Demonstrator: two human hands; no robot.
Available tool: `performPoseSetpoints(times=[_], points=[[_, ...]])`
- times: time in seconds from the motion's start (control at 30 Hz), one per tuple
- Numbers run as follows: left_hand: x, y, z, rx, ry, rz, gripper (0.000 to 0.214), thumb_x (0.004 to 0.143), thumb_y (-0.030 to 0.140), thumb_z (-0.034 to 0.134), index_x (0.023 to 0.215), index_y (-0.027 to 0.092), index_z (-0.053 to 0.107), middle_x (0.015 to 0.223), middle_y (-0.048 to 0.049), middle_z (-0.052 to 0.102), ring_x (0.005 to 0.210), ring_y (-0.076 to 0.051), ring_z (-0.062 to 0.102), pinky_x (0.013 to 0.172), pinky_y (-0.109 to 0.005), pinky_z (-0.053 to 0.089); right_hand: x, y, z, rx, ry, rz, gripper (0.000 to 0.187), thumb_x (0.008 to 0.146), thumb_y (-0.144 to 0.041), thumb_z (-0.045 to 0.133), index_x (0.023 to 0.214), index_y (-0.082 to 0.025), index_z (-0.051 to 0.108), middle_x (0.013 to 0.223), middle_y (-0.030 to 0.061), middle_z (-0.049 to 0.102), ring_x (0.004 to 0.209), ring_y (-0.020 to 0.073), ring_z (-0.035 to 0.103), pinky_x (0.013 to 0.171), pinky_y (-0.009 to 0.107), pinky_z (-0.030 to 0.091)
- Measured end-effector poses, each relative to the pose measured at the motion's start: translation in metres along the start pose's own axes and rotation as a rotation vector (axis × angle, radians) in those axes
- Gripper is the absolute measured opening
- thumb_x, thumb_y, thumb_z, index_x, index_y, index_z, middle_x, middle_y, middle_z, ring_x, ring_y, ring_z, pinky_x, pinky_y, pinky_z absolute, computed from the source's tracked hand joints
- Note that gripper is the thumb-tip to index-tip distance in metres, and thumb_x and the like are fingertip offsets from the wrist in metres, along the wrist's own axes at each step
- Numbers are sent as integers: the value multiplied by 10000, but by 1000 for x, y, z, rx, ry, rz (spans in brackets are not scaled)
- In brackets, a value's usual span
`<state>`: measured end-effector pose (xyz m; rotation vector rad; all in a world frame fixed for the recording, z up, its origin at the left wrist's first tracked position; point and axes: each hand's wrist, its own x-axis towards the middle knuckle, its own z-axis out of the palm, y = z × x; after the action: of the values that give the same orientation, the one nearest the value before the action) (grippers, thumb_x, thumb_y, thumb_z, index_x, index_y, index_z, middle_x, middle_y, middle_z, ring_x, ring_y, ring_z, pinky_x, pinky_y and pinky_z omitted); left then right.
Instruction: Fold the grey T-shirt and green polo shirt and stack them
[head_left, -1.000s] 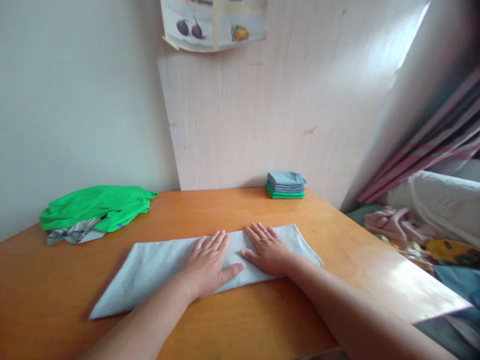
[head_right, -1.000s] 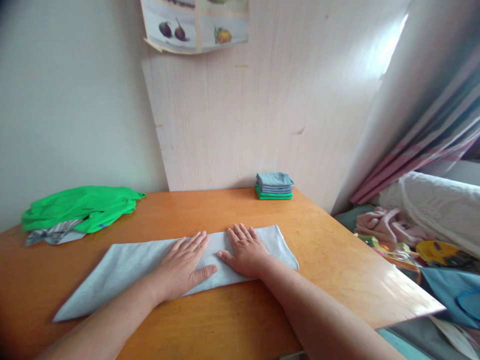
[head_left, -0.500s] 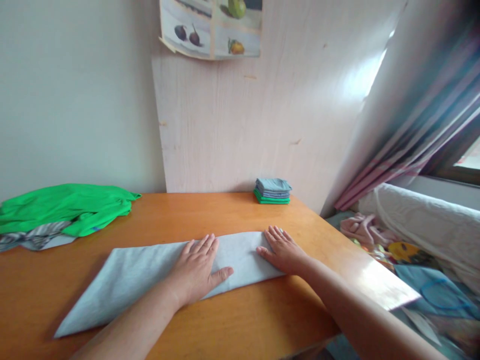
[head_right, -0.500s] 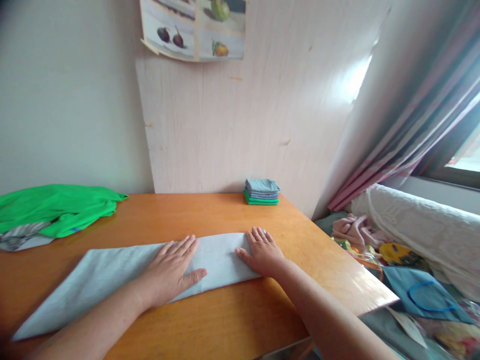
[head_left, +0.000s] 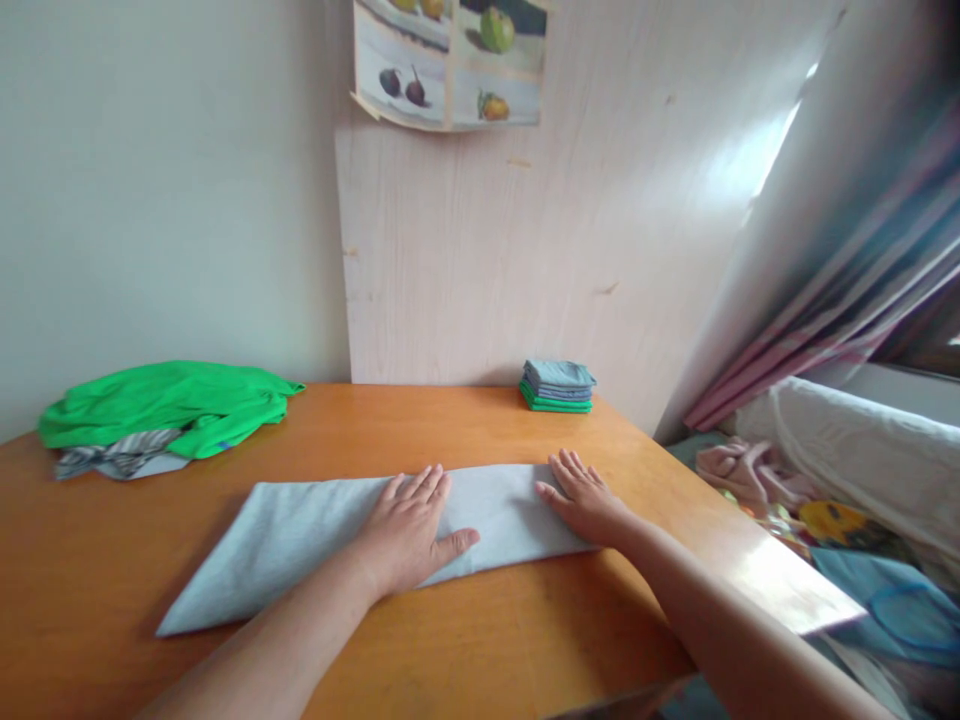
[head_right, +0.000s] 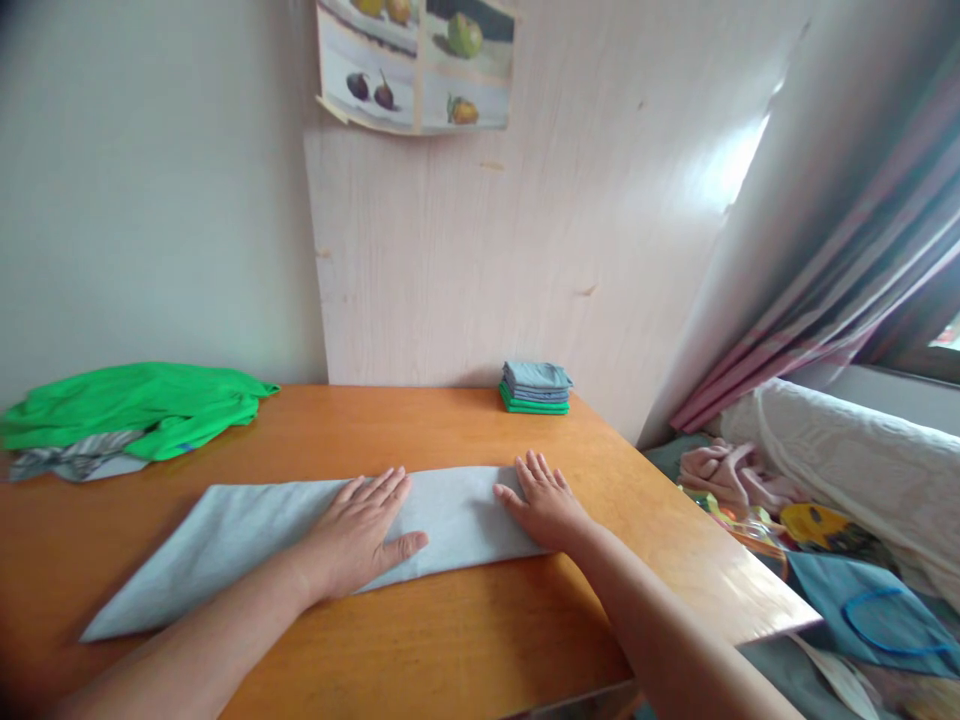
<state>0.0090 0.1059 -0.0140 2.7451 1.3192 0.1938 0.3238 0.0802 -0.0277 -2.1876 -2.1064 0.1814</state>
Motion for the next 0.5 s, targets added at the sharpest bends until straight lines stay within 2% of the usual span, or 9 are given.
performPoseSetpoints(times=[0.13,0.27,0.4,0.5], points=[[1,0,1,-6,-2,3,1012,859,817,169,1549,85,281,1615,-173,189,1510,-328,153,1195,-536,97,1,11,5,-7,-14,42,916,914,-767,151,1583,-142,178,1647,139,79,1515,286,14,1188,552,129],[2,0,1,-17,-16,1,1032,855,821,151,1550,67,263,1617,-184,171,1512,-327,143,1194,-540,87,0,11,1,-38,-44,50,909,909,-774,159,1579,-162,195,1645,154,89,1514,305,40,1164,615,119],[2,0,3,-33,-4,7,1028,854,823,159,1554,76,256,1618,-181,176,1512,-326,141,1197,-537,74,1,-11,-10,-73,2,48,886,924,-752,170,1549,-136,294,1632,169,148,1509,322,89,1160,628,121],[2,-1,5,-36,17,11,1011,855,821,168,1555,97,266,1618,-175,185,1513,-322,142,1197,-537,76,-2,-40,-13,-50,70,-92,854,950,-713,149,1553,-123,286,1627,154,183,1511,286,99,1191,534,154]])
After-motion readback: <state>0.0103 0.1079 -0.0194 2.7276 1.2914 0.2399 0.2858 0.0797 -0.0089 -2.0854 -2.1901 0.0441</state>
